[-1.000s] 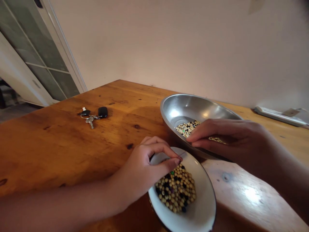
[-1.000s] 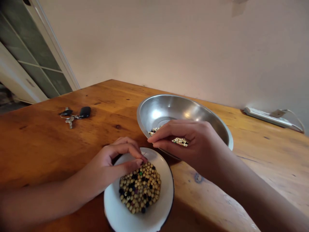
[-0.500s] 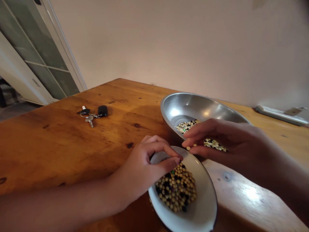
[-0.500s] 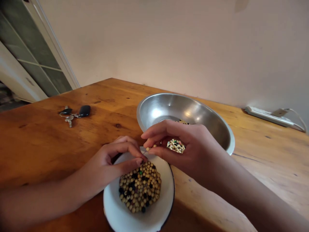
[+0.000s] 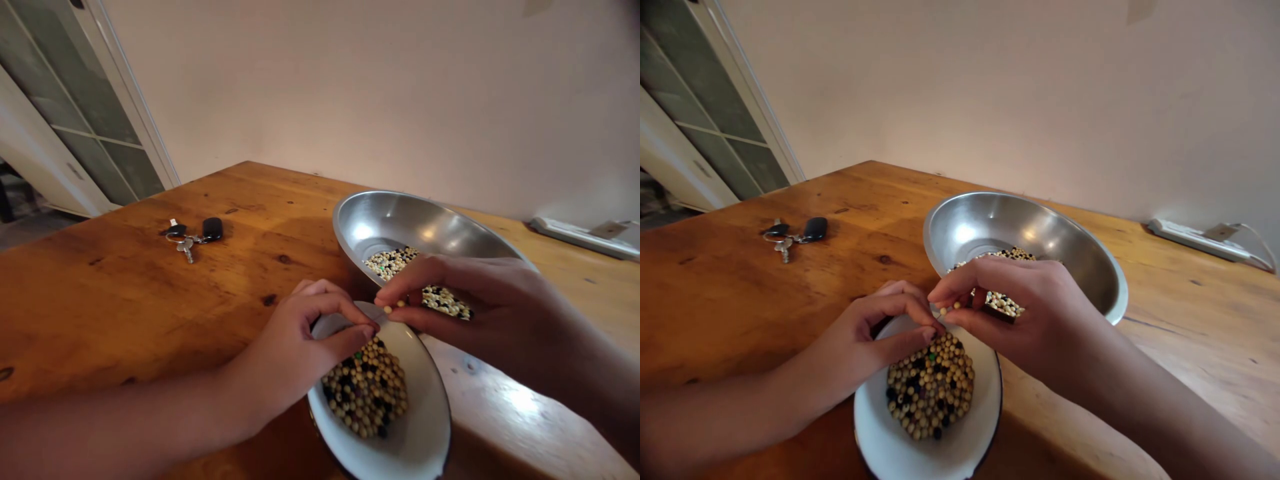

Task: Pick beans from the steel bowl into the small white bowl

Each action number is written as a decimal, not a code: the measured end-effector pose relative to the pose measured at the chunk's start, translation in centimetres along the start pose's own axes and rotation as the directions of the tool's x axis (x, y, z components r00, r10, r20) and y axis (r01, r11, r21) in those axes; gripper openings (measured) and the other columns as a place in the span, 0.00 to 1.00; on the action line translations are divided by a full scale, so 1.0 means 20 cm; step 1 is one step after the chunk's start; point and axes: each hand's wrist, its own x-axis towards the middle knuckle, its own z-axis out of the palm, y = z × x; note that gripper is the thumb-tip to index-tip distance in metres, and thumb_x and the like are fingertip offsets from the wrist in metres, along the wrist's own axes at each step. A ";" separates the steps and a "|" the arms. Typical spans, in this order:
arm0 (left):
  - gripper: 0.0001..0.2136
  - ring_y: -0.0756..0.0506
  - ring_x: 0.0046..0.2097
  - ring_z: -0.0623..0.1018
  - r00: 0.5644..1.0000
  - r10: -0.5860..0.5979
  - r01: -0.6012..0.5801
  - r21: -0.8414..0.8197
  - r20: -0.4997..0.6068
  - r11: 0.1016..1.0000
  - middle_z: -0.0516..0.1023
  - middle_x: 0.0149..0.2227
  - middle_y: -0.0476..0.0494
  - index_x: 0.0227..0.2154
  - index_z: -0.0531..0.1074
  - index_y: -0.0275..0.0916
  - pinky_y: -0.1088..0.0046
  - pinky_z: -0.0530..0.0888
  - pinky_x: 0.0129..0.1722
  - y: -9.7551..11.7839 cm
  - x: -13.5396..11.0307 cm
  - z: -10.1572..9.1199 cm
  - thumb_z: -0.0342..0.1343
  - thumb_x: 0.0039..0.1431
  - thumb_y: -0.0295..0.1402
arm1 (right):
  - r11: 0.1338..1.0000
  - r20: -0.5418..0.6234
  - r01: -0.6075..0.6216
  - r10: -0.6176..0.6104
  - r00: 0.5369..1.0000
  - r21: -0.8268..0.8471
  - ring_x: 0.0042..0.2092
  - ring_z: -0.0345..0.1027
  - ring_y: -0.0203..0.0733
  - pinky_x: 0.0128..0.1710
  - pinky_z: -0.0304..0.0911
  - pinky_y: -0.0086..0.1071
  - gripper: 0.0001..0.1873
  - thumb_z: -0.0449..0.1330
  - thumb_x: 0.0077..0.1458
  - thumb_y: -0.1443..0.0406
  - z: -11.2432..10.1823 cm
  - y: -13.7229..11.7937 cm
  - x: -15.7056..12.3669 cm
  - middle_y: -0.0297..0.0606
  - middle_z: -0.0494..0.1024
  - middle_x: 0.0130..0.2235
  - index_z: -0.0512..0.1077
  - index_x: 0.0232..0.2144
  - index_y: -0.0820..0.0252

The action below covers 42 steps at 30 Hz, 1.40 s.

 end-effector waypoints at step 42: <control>0.05 0.45 0.44 0.72 0.999 0.012 -0.012 -0.007 0.046 1.000 0.73 0.35 0.49 0.28 0.79 0.45 0.64 0.64 0.51 0.00 0.01 0.00 0.63 0.45 0.31 | 0.985 -0.025 0.165 -0.167 0.986 -0.051 0.35 0.73 0.32 0.37 0.68 0.23 0.05 0.61 0.54 0.67 0.01 0.03 0.01 0.31 0.79 0.33 0.76 0.27 0.56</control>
